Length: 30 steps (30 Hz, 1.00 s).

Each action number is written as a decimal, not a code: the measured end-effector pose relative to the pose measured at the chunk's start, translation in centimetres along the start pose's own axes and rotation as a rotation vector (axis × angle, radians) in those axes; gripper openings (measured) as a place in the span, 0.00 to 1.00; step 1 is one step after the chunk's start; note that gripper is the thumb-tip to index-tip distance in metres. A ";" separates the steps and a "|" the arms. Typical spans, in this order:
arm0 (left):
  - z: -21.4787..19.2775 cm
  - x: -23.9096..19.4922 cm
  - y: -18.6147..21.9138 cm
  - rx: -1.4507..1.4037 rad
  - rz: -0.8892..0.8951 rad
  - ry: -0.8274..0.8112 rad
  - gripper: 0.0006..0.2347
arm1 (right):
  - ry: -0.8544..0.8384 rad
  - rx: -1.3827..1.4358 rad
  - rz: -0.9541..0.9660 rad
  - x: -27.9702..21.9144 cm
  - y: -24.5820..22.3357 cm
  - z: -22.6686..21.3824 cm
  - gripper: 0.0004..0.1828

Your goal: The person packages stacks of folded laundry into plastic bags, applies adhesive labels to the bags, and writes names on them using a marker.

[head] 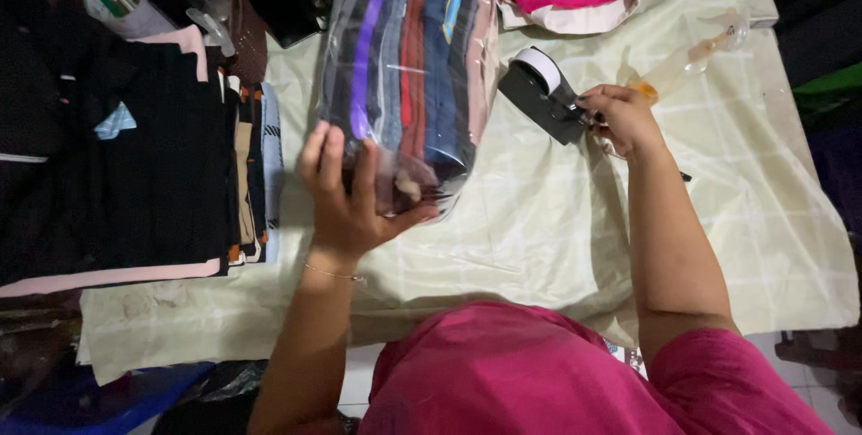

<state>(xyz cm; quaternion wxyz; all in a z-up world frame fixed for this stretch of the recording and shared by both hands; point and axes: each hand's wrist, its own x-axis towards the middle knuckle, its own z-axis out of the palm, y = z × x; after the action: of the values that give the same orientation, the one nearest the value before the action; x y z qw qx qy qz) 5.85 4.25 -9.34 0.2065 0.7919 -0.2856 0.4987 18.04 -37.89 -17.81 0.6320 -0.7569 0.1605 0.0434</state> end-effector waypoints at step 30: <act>1.7 -2.6 3.6 0.365 -0.112 -0.156 0.34 | 0.080 -0.245 -0.196 -3.1 3.9 -5.3 0.08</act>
<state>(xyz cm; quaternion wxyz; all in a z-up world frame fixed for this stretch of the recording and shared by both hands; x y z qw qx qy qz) 3.71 1.12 -12.28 0.0642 0.8671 -0.1608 0.4671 13.26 -43.05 -19.64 0.5291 -0.8416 0.1047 -0.0294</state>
